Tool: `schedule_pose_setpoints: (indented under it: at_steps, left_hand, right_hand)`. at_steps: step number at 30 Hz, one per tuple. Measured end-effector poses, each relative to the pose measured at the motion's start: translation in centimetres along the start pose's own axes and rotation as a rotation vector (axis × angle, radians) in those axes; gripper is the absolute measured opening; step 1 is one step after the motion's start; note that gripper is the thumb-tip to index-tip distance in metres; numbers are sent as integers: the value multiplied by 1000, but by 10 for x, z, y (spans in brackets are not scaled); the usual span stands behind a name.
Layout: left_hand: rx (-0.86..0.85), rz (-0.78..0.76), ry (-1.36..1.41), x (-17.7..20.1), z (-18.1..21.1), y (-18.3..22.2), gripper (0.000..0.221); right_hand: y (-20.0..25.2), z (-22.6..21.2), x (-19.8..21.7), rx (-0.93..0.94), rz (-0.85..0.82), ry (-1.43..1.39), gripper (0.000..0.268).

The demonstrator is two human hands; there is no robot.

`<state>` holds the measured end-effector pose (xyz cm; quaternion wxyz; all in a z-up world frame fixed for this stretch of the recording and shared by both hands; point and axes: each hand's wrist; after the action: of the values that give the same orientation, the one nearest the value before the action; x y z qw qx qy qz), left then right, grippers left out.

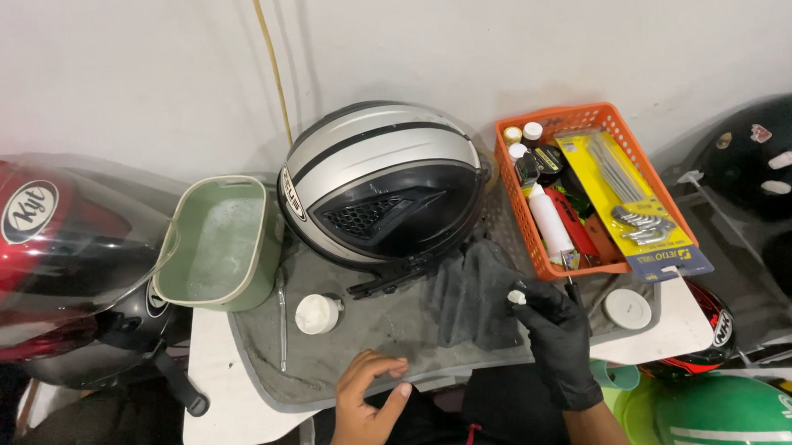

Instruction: The person applies a white substance from a small container onto a silver and black motorcycle helmet using a cloth. They rub the substance into the helmet's surface, focusing on the visor area and the top shell, then wipe the helmet with the cloth.

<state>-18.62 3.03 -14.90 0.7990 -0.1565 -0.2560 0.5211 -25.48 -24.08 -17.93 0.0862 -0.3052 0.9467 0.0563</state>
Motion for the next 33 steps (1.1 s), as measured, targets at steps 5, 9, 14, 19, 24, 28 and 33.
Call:
schedule_pose_setpoints:
  at_steps: [5, 9, 14, 19, 24, 28, 33]
  left_hand:
    - [41, 3, 13, 8, -1, -6, 18]
    - [11, 10, -141, 5, 2, -15, 21]
    - [217, -238, 115, -8, 16, -45, 37]
    - [324, -479, 515, -31, 38, -92, 56]
    - [-221, 762, 14, -57, 35, -118, 48]
    - [420, 1047, 406, -42, 28, -140, 39]
    - [734, 862, 868, -46, 37, -175, 100]
  right_hand:
    - [-3, -4, 1, 132, -80, 153, 31]
    - [-8, 20, -2, 168, -3, 75, 24]
    - [-22, 60, 4, 136, -23, 26, 33]
    - [-31, 70, 6, 63, -1, -73, 35]
    - [-32, 82, 12, 85, 44, -122, 29]
    - [-37, 97, 23, 196, -49, -117, 29]
    - [-33, 89, 20, 148, -69, -172, 32]
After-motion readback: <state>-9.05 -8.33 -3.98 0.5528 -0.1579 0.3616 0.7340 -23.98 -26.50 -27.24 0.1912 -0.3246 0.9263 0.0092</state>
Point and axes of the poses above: each hand's wrist, its own y-axis away from the middle knuckle, its own x-axis out of the back of the hand, z = x × y, and after that the axes turned 4 degrees about -y, right-handed
